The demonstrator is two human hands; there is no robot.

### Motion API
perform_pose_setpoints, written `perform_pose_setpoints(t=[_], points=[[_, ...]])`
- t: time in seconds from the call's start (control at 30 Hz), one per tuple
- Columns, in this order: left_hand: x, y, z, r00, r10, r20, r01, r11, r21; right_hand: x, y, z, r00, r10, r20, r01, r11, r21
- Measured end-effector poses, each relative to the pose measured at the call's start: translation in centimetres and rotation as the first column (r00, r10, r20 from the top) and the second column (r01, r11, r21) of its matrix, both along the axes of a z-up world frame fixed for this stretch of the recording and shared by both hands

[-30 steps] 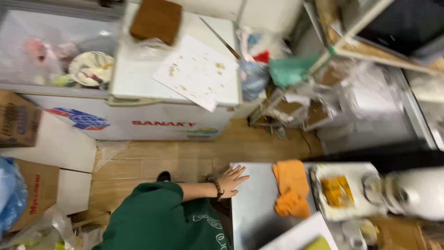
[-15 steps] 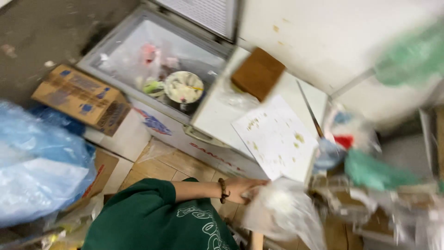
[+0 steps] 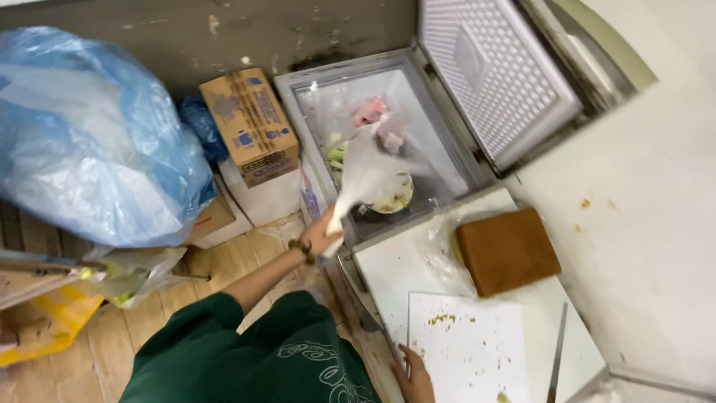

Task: The person pipes white cream from a piping bag onto a green sponge cake layer on a board, then spreads the cream evenly over the layer with a spatula, scooping more cream from a large metal bowl. They then lift a brown cake layer and place it on top of the creamed layer, pressing it into place.

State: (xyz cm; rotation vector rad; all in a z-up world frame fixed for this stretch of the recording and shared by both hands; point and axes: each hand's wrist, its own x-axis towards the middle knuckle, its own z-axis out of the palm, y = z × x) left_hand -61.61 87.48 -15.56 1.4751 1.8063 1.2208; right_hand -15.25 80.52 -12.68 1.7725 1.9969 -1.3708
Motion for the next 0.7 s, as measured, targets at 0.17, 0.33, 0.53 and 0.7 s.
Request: perform_pose_setpoints(t=[0.17,0.33,0.53,0.7], points=[[-7.8,9.5,4.9,0.99,0.14,-0.007,-0.139,0.978,-0.153,-6.1,7.4,7.7,0.998,-0.06,-0.007,0.06,0.993,0.099],[-17.5,25.1,6.4,0.975,0.053,-0.215,-0.145,0.886,-0.441,-10.8,8.3,8.6,0.966,-0.228,-0.119,0.251,0.937,0.243],[-14.9,34.5,7.7,0.789,-0.033,-0.613,-0.199,0.931,-0.305,-14.4,6.9,10.1,0.824,-0.563,-0.062,0.566,0.822,0.056],[0.5,35.4,8.7,0.658,-0.594,-0.462,0.579,0.792,-0.193,-12.3,0.9,3.2,0.585,-0.792,-0.177,0.806,0.592,0.014]])
